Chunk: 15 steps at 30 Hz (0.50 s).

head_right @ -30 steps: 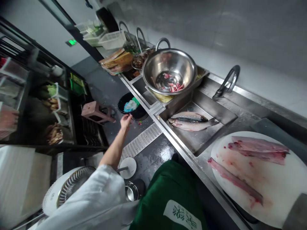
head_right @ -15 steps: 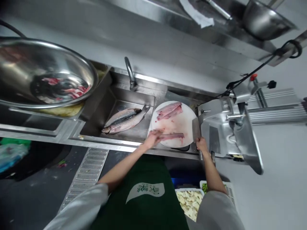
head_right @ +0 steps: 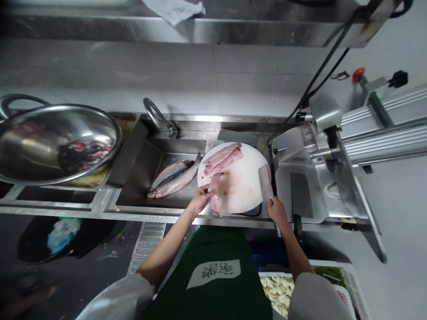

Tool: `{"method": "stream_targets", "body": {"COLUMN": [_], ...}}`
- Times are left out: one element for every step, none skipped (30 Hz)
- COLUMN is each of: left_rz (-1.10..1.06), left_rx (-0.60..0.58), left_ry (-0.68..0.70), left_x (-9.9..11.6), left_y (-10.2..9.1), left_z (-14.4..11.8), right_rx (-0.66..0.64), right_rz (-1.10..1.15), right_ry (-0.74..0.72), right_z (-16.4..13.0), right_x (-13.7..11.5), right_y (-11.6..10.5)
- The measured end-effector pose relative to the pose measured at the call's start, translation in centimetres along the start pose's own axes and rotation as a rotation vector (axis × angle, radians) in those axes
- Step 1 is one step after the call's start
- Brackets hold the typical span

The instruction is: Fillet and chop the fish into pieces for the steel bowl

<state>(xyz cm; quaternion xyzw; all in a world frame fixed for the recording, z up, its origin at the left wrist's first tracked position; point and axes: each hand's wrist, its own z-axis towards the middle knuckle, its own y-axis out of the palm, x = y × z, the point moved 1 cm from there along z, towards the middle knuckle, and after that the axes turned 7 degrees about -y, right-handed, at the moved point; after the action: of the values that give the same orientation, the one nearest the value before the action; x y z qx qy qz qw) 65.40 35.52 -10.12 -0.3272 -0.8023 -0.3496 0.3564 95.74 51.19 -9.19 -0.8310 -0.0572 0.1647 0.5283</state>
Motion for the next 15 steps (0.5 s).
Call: {"method": "stream_targets", "body": {"left_rz": [-0.134, -0.246, -0.33, -0.378, -0.387, -0.36, -0.3, -0.213, -0.107, 0.007, 0.121, 0.229, 0.322, 0.394, 0.444], "left_rx": [0.073, 0.142, 0.201, 0.248, 0.279, 0.287, 0.273, 0.247, 0.227, 0.236, 0.287, 0.376, 0.495, 0.602, 0.67], "left_ry": [0.017, 0.043, 0.063, 0.067, 0.043, -0.014, -0.091, -0.166, -0.212, -0.206, -0.146, -0.048, 0.059, 0.124, 0.13], "left_x": [0.2, 0.1, -0.3, -1.0, -1.8, -2.8, -3.8, -4.5, -5.0, -5.1, -4.9, -4.3, -3.5, -2.8, -2.1], "left_y": [0.6, 1.3, 2.3, 3.3, 4.2, 5.0, 5.5, 5.6, 5.1, 4.1, 2.6, 0.8, -1.1, -2.8, -4.4], "left_z": [0.0, 0.1, 0.2, 0.4, 0.6, 0.8, 0.8, 0.6, 0.4, 0.1, -0.1, -0.4, -0.5, -0.5, -0.3], "right_rx": [0.003, 0.007, 0.006, -0.003, -0.022, -0.05, -0.084, -0.124, -0.163, -0.187, -0.194, -0.179, -0.148, -0.11, -0.075], "right_rz": [0.015, 0.027, 0.041, 0.058, 0.082, 0.121, 0.175, 0.241, 0.303, 0.343, 0.353, 0.327, 0.274, 0.211, 0.153], "right_ry": [-0.01, -0.017, -0.021, -0.02, -0.017, -0.015, -0.016, -0.027, -0.043, -0.057, -0.064, -0.06, -0.053, -0.047, -0.044], "right_z": [0.2, 0.3, 0.5, 0.6, 0.6, 0.4, 0.2, -0.2, -0.8, -1.4, -2.0, -2.7, -3.3, -3.9, -4.4], "right_x": [0.0, 0.1, 0.1, 0.1, 0.1, 0.2, 0.3, 0.5, 0.6, 0.8, 0.9, 0.9, 0.7, 0.4, 0.0], "right_y": [0.0, -0.1, -0.3, -0.4, -0.6, -0.8, -0.9, -1.0, -1.1, -1.1, -1.0, -1.0, -0.9, -0.8, -0.7]}}
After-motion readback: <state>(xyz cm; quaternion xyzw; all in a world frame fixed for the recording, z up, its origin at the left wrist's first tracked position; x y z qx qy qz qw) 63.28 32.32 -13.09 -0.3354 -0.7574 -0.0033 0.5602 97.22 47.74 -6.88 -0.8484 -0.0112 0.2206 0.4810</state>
